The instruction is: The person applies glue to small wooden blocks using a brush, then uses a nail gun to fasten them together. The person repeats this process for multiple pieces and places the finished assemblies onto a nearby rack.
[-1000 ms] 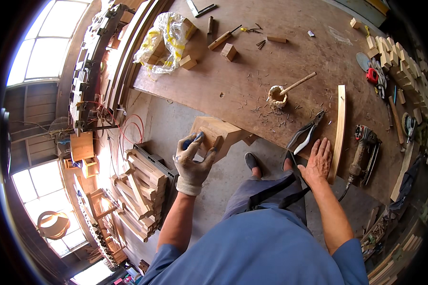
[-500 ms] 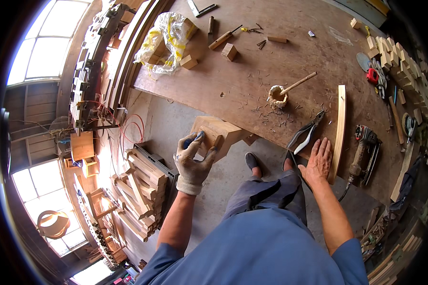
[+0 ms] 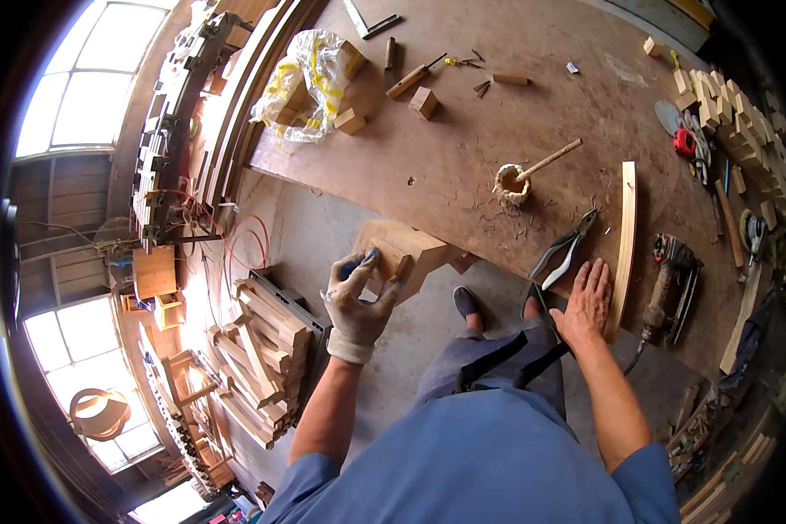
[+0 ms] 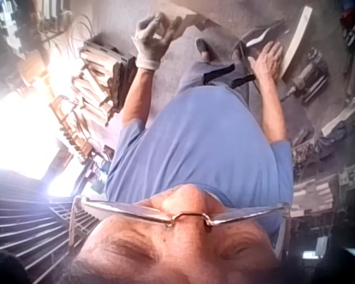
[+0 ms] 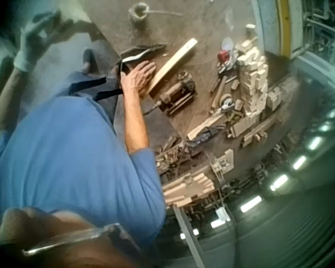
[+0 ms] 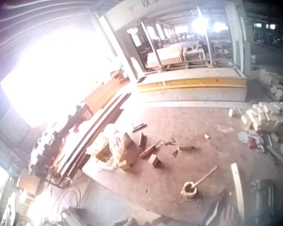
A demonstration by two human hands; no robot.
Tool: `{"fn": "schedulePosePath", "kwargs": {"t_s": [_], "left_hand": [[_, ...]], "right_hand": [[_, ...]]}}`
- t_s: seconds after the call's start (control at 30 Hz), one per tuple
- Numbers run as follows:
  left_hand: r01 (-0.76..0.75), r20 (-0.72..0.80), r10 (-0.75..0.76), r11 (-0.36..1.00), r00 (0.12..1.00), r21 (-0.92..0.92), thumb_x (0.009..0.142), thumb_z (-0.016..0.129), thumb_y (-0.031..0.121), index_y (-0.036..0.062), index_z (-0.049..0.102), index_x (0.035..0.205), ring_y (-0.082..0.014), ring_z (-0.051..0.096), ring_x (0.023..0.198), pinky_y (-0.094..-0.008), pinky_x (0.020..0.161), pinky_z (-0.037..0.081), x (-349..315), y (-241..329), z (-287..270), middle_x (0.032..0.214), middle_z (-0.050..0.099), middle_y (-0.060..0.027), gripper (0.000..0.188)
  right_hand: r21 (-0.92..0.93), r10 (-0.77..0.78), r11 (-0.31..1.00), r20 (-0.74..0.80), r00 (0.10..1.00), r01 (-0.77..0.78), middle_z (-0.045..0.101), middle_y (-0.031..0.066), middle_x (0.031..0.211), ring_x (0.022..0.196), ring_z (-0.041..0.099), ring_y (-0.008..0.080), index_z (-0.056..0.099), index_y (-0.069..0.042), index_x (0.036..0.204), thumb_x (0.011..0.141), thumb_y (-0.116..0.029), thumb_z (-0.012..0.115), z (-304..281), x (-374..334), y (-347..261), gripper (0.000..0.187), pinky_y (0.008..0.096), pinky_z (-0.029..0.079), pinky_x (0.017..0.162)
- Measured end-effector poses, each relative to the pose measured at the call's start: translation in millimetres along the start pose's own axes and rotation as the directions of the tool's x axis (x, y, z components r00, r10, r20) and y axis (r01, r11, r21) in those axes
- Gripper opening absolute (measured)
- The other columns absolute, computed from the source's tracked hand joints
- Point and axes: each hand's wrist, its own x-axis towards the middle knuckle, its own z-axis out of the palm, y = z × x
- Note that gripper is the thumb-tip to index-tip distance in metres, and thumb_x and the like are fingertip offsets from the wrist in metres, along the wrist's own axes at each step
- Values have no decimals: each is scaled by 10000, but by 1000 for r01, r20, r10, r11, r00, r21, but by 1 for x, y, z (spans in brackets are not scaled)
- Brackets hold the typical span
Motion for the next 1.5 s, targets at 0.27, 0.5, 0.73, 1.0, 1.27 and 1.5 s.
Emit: {"fn": "schedulePosePath", "kwargs": {"t_s": [0.27,0.5,0.73,1.0,1.27,1.5], "left_hand": [[-1,-5,1,1000,1000,19,708,911,123,20,782,1209,-319,739,1038,-394,915,602,1,3,-1,1166,716,-188,528],[8,-6,-8,1000,1000,0,708,911,124,19,784,1204,-322,739,1045,-394,918,603,0,1,0,1168,716,-189,524],[-3,-8,3,1000,1000,-4,702,927,137,16,784,1203,-326,739,1048,-397,920,604,1,1,0,1172,716,-189,535],[2,-11,-2,1000,1000,5,711,928,146,26,784,1195,-358,738,1050,-418,901,609,3,6,-2,1142,721,-200,520],[16,-7,-16,1000,1000,-16,705,914,111,8,781,1204,-336,734,1071,-409,940,600,1,4,-1,1176,719,-193,527],[17,0,-17,1000,1000,-8,706,913,112,13,783,1203,-330,733,1074,-406,941,599,1,3,-1,1178,719,-186,523]], "right_hand": [[4,1,1000,-16,1000,-1,114,285,1747,1621,131,441,145,49,1667,771,-396,920,3,0,1,1266,507,192,1321],[-34,23,999,17,1000,-23,102,277,1752,1625,124,431,139,41,1672,779,-435,909,0,1,-1,1272,501,190,1323],[-56,34,998,37,999,-32,92,273,1755,1628,114,428,128,39,1674,782,-451,905,-2,1,-3,1280,496,181,1326],[-30,27,999,30,999,-26,98,282,1751,1626,120,433,131,41,1673,783,-438,905,-2,0,-3,1273,505,176,1326],[-18,23,1000,25,999,-23,103,284,1750,1626,118,436,140,44,1672,778,-424,910,-1,1,-2,1269,508,172,1327],[-33,20,999,28,999,-19,108,282,1751,1627,119,437,146,40,1672,780,-451,905,-1,1,-1,1270,511,173,1324]]}}
